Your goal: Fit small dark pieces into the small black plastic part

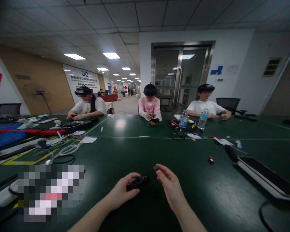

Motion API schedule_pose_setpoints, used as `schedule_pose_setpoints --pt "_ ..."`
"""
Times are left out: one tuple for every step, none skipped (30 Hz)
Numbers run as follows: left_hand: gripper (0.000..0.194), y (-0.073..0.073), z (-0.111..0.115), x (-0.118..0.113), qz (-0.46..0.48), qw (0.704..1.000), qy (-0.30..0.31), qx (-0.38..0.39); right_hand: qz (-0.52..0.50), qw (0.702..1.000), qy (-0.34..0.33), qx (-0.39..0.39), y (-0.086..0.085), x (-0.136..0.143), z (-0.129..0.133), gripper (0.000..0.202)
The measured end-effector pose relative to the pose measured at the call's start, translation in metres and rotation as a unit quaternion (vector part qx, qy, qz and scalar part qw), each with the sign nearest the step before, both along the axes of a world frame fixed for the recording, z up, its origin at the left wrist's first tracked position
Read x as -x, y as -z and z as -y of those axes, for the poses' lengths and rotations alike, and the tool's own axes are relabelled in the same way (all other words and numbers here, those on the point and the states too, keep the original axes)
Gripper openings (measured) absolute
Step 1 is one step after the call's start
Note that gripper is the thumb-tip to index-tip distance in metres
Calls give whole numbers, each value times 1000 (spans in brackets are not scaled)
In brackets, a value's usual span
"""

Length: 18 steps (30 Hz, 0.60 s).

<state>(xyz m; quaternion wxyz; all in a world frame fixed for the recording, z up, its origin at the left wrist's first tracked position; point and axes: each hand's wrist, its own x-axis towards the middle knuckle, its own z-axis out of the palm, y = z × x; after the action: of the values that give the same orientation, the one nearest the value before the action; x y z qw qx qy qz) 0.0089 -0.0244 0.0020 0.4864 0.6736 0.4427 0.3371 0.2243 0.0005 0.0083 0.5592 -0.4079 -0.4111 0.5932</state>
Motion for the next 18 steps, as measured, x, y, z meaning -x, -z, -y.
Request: schedule_pose_setpoints --pt "46 -1 0 0 -1 1000 0 1 22 1000 -12 -9 1 1 1 41" --pt "45 -1 0 0 -2 1000 1 2 46 998 -24 -18 2 2 1 41" --pt "45 -1 0 -1 -2 1000 2 1 72 996 -37 -28 3 3 1 41" --pt "45 -1 0 -1 0 1000 3 0 101 993 -50 -42 4 4 2 41" --pt "44 -1 0 -2 4 1000 4 -1 133 987 -64 -61 4 5 2 40" --pt "45 0 -1 -2 7 1000 3 -3 170 979 -77 -85 5 6 3 38" --pt "45 1 -1 -3 11 1000 2 -6 209 968 -88 -111 5 7 3 35" --pt "44 2 -2 -3 14 1000 1 -9 250 954 -99 -136 4 8 4 31" --pt "43 2 -2 -4 16 1000 -2 -11 291 937 -107 -158 4 9 6 28" --pt "43 3 -2 -4 18 1000 -3 -14 331 920 -114 -174 3 10 7 25" --pt "42 4 -2 -4 21 1000 -4 -16 366 904 -122 -183 2 11 8 24" --pt "41 4 -2 -4 22 1000 -3 -17 394 890 -131 -188 1 12 10 25" --pt "41 4 -2 -3 23 1000 -2 -19 415 879 -139 -192 0 12 11 26" --pt "41 4 -2 -3 23 1000 0 -20 429 870 -144 -195 -1 12 12 26" --pt "41 3 -2 -3 22 1000 1 -21 438 864 -148 -197 -3 12 12 27" --pt "40 3 -2 -3 22 1000 2 -21 444 861 -150 -197 -4 12 13 27" --pt "40 2 -2 -3 21 1000 3 -20 448 859 -151 -195 -5 12 13 27" --pt "39 2 -2 -3 21 1000 5 -19 450 859 -153 -192 -5 12 13 27"
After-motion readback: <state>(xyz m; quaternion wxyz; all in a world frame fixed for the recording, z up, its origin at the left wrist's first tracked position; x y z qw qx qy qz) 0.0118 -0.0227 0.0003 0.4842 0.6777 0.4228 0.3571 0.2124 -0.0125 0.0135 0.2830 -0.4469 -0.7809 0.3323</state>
